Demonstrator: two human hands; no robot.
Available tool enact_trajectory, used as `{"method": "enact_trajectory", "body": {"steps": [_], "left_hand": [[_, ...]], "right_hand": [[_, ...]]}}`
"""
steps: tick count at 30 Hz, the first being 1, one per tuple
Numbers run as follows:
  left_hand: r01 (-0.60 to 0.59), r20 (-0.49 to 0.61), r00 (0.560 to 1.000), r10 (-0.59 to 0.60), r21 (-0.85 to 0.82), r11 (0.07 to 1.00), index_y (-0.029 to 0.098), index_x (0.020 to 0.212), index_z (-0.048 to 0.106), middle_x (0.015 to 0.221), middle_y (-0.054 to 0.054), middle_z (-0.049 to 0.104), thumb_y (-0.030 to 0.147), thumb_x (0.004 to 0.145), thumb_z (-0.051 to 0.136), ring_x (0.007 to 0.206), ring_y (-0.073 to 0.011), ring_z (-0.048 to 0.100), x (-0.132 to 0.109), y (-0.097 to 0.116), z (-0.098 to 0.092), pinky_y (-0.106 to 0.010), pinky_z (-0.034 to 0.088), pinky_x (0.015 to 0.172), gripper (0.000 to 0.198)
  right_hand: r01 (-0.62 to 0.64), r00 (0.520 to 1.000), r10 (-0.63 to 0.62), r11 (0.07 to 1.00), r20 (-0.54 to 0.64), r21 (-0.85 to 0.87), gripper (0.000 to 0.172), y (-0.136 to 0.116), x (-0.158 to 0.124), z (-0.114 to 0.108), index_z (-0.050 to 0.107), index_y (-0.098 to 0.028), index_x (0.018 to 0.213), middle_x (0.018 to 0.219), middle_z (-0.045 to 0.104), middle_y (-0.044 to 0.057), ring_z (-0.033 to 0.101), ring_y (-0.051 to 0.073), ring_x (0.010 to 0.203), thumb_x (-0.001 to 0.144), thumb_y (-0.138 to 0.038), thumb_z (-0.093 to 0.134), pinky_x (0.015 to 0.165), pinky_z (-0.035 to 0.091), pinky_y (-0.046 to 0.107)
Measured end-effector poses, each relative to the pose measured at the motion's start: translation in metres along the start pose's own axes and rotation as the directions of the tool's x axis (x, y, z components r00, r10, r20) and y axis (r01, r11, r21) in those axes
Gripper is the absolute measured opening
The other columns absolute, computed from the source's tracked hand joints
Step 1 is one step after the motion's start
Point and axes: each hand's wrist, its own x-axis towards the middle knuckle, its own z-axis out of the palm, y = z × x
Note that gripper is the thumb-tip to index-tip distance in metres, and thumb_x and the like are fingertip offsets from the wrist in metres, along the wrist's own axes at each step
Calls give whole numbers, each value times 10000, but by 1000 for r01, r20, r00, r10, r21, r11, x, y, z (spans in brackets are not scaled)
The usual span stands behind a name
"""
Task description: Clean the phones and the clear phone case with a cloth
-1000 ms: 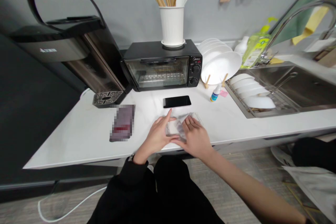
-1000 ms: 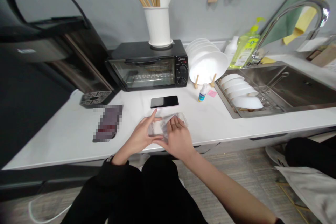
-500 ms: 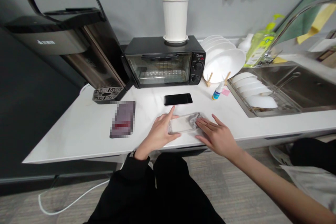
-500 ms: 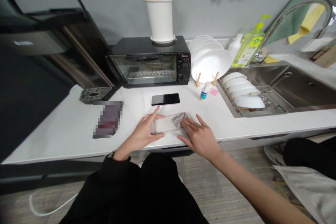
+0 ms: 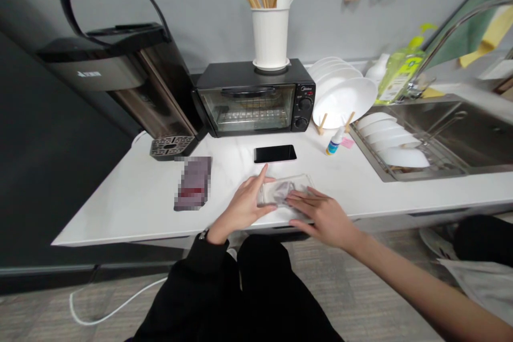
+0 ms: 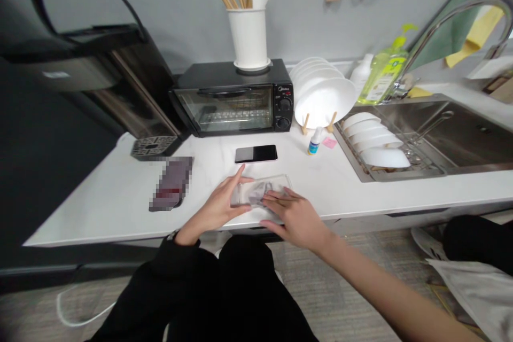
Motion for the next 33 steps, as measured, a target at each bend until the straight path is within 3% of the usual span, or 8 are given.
{"method": "enact_trajectory", "body": {"steps": [5, 10, 13, 15, 21, 25, 30, 33], "left_hand": [[32, 31, 999, -32, 4, 999, 342, 1676, 3, 1503, -76, 587, 280, 856, 798, 1378, -309, 495, 4, 4, -2, -509, 317, 1185, 1144], [12, 43, 999, -13, 19, 1000, 289, 1681, 19, 1492, -107, 579, 178, 822, 714, 1369, -317, 499, 4, -2, -1, -523, 336, 1175, 1110], [8, 51, 999, -8, 3, 1000, 281, 1682, 22, 1486, -103, 560, 17, 662, 600, 1347, -301, 512, 1, -7, -1, -498, 377, 1162, 1201], [17, 47, 999, -17, -13, 1000, 300, 1681, 25, 1498, -88, 543, -6, 611, 562, 1345, -290, 507, -2, -7, -2, -481, 393, 1158, 1235], [10, 19, 1000, -10, -26, 1000, 312, 1681, 29, 1486, -95, 575, 217, 848, 731, 1344, -308, 500, -2, 0, -2, -510, 362, 1169, 1094], [12, 19, 1000, -11, -13, 1000, 332, 1677, -2, 1492, -83, 587, 321, 861, 790, 1348, -312, 506, 4, 4, 1, -517, 331, 1179, 1137], [6, 36, 999, -6, -10, 1000, 299, 1682, 14, 1479, -108, 584, 213, 828, 739, 1355, -328, 512, 5, 2, 1, -528, 350, 1170, 1124], [24, 64, 998, -21, -48, 999, 284, 1685, 27, 1485, -112, 557, 62, 707, 634, 1353, -311, 521, 1, -1, -3, -499, 381, 1167, 1172]], "right_hand": [[-16, 998, 3, 978, -62, -209, 448, 26, -17, -10, 624, -154, 1398, 1363, 702, 148, 648, 280, 1312, 1065, -431, 510, 1250, 322, 582], [-141, 975, 100, 969, -198, -204, 849, -20, 33, 37, 607, 43, 1338, 1344, 646, 338, 623, 415, 1306, 926, -700, 597, 1152, 454, 578], [-78, 980, 70, 996, -184, -41, 788, -49, 54, 53, 655, -40, 1276, 1281, 706, 265, 637, 379, 1291, 907, -734, 596, 1154, 463, 546], [-37, 988, 43, 998, -147, 42, 698, -53, 52, 49, 662, -99, 1283, 1297, 719, 205, 634, 336, 1309, 940, -701, 580, 1173, 448, 533], [-9, 999, 7, 999, -44, -46, 484, 0, -7, 1, 600, -205, 1422, 1408, 683, 91, 610, 249, 1361, 1054, -509, 517, 1249, 336, 541], [-61, 994, 41, 976, -99, -207, 478, 22, -19, -6, 599, -154, 1419, 1394, 685, 137, 634, 288, 1328, 1074, -465, 483, 1282, 200, 624], [-143, 974, 102, 969, -201, -202, 852, -22, 30, 35, 614, 32, 1337, 1345, 654, 318, 624, 411, 1300, 933, -717, 567, 1205, 380, 601], [-70, 982, 59, 996, -178, -60, 864, -51, 55, 53, 656, -9, 1269, 1274, 699, 282, 631, 389, 1287, 889, -780, 571, 1183, 432, 547]]}}
